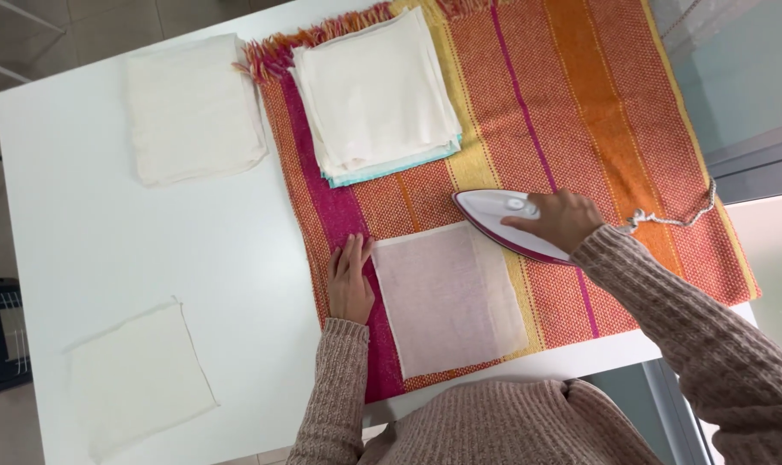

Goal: Ironing small white fabric squares on a workspace table.

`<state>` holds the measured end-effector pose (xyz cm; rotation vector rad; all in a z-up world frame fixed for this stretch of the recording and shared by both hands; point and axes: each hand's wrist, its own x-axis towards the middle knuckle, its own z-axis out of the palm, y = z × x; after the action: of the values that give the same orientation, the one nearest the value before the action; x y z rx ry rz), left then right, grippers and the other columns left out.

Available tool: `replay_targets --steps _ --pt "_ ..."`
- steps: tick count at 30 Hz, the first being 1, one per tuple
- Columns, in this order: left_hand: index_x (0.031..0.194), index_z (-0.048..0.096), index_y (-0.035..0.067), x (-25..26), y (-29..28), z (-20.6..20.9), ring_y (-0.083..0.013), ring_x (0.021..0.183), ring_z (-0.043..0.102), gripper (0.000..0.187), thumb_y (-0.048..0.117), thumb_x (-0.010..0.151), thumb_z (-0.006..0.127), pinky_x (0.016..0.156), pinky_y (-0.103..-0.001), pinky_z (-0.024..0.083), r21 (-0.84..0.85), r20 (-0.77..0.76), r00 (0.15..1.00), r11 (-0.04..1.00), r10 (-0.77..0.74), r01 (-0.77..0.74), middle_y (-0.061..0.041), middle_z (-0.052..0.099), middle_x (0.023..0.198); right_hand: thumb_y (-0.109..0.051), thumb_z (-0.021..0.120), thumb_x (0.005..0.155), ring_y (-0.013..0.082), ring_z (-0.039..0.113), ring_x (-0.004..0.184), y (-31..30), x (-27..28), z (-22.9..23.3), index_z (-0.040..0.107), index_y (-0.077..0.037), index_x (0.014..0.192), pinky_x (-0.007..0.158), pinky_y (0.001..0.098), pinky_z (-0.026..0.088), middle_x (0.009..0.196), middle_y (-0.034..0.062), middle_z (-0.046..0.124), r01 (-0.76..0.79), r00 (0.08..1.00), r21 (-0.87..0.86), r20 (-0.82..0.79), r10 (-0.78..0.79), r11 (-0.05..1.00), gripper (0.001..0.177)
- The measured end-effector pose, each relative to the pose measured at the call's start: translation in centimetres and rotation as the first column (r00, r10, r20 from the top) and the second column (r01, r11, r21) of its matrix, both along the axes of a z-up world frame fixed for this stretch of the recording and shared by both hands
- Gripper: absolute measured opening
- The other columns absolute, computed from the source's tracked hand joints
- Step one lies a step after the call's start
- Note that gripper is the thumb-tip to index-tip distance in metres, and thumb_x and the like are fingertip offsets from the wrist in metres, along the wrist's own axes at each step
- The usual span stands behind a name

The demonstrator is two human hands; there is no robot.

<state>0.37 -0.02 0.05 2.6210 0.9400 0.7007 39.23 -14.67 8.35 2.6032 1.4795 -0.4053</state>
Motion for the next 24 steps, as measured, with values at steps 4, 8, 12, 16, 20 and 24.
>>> replay_targets --steps 4,8,12,16,20,24 --pt "0.146 0.051 0.009 1.2 0.8 -0.4 -0.0239 0.126 0.058 0.067 0.002 0.080 0.057 0.111 -0.048 0.040 0.003 0.038 0.999 1.000 0.000 -0.001 -0.003 0.069 0.127 -0.088 0.055 0.075 0.0378 0.076 0.096 -1.5 2.7 0.6 0.074 -0.032 0.119 0.080 0.0423 0.059 0.100 0.0127 0.079 0.169 0.979 -0.067 -0.101 -0.175 0.983 0.074" --pt "0.136 0.057 0.015 2.7 2.8 -0.8 -0.0250 0.111 0.060 0.050 0.028 0.088 0.066 0.097 -0.051 0.044 -0.002 -0.008 1.000 1.000 0.012 -0.012 -0.002 0.067 0.113 -0.087 0.057 0.078 0.0366 0.076 0.098 -2.8 4.7 1.4 0.075 -0.031 0.117 0.079 0.0420 0.059 0.101 0.0117 0.079 0.254 0.964 -0.049 -0.070 -0.257 0.966 0.070" --pt "0.128 0.058 0.023 3.3 3.8 -0.8 -0.0232 0.110 0.054 0.057 0.050 0.081 0.076 0.096 -0.049 0.041 -0.138 -0.176 0.984 0.990 -0.005 -0.020 0.003 0.059 0.104 -0.077 0.065 0.071 0.0326 0.066 0.100 -2.0 5.9 -2.2 0.068 -0.022 0.123 0.078 0.0423 0.052 0.106 0.0091 0.067 0.032 0.960 0.288 0.257 -0.110 0.957 0.076" --pt "0.104 0.060 0.026 3.5 4.5 -1.0 -0.0217 0.103 0.049 0.040 0.046 0.077 0.082 0.094 -0.049 0.038 -0.268 -0.244 0.969 0.963 -0.039 -0.029 0.007 0.051 0.091 -0.037 0.061 0.096 0.0274 0.064 0.094 2.8 -1.6 -4.6 0.071 -0.020 0.118 0.078 0.0374 0.051 0.109 0.0052 0.065 -0.401 0.911 0.565 0.328 0.250 0.721 0.029" --pt "0.093 0.063 0.028 3.3 4.5 -2.0 -0.0237 0.107 0.051 0.034 0.049 0.074 0.082 0.095 -0.053 0.040 -0.267 -0.243 0.970 0.962 -0.010 -0.057 0.008 0.052 0.100 -0.045 0.067 0.088 0.0366 0.063 0.112 5.2 -5.2 -5.8 0.064 -0.017 0.131 0.089 0.0466 0.051 0.119 0.0113 0.067 -0.267 0.844 0.582 -0.243 0.478 0.768 0.052" --pt "0.100 0.065 0.029 2.7 3.5 -0.3 -0.0227 0.102 0.056 0.025 0.045 0.085 0.076 0.096 -0.048 0.037 -0.371 -0.085 0.996 0.927 0.017 -0.047 0.007 0.061 0.093 -0.055 0.070 0.084 0.0313 0.054 0.124 7.7 -8.2 -3.7 0.062 -0.023 0.131 0.098 0.0466 0.044 0.124 0.0021 0.066 -0.336 0.768 0.490 -0.352 0.536 0.804 0.057"
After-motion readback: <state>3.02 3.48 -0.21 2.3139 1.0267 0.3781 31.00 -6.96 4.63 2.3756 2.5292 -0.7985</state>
